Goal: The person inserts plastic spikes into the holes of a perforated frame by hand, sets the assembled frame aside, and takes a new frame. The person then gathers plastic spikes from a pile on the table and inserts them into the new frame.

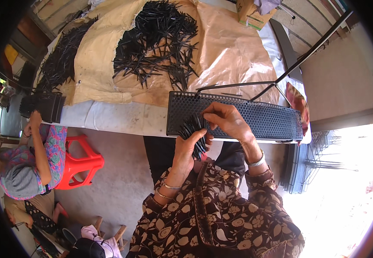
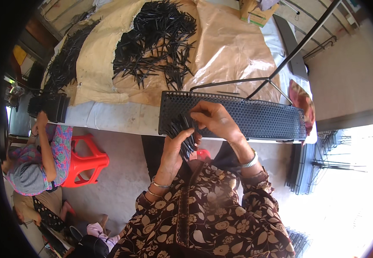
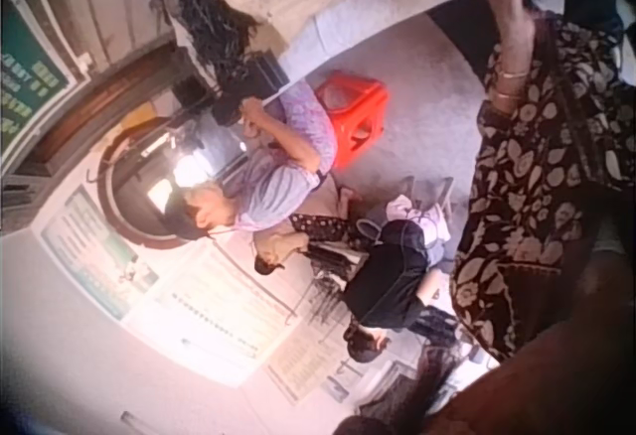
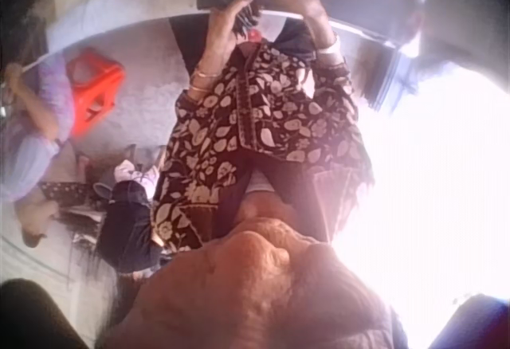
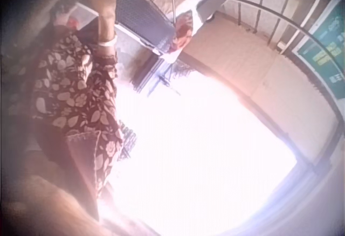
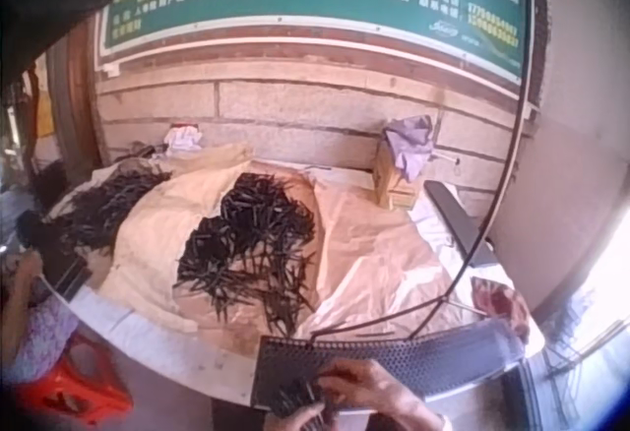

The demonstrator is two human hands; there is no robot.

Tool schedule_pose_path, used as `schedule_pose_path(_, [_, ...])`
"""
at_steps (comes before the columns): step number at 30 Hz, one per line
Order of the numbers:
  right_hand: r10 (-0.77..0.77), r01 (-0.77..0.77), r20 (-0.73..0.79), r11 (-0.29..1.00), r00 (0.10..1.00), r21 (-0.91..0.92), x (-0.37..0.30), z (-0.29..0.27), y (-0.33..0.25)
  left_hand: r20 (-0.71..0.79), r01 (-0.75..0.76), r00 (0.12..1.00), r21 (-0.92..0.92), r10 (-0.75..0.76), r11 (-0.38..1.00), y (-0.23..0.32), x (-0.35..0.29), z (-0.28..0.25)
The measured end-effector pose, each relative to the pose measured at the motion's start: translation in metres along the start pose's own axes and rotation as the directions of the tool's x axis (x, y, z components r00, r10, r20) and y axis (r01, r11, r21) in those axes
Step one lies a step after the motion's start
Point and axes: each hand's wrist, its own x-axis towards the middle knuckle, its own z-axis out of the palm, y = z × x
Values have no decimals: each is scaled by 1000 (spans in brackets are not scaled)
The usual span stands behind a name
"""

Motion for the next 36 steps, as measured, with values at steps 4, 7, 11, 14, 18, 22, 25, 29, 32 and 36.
schedule_pose_path(4, [-30, 26, -64, 998, 998, -58, -4, 1, -5, -36, 45, 998, -33, -46, 998, 3, 2, 2])
schedule_pose_path(7, [-51, 37, -120, 992, 992, -119, -7, 2, -9, -46, 5, 999, -7, -5, 1000, 2, 5, 1])
schedule_pose_path(11, [-70, 57, -168, 995, 983, -83, -5, 1, -3, -78, 13, 997, 54, -8, 998, 6, 7, 2])
schedule_pose_path(14, [-57, 49, -151, 997, 987, -61, -3, 0, -2, -72, 4, 997, 105, 4, 995, 5, 6, 3])
schedule_pose_path(18, [-27, 28, -109, 1000, 994, 7, -2, -5, 1, -78, 12, 997, 104, -4, 995, 4, 6, 2])
schedule_pose_path(22, [4, -4, -61, 1000, 998, 16, -2, -10, 0, -97, -7, 995, 114, 18, 993, 5, 5, 2])
schedule_pose_path(25, [5, -4, -54, 1000, 999, 20, -1, -10, 0, -96, 20, 995, 139, -6, 990, 10, 6, 1])
schedule_pose_path(29, [-15, 13, -144, 1000, 989, -16, -3, -10, -7, -143, 18, 990, 9, -17, 1000, 9, 7, 0])
schedule_pose_path(32, [-59, 65, -315, 998, 947, 7, 1, -14, -16, -142, -23, 990, -63, 14, 998, 5, 7, -5])
schedule_pose_path(36, [-204, 192, -417, 979, 886, -70, 17, -14, -2, -136, 7, 990, -87, -19, 996, 3, 3, -8])
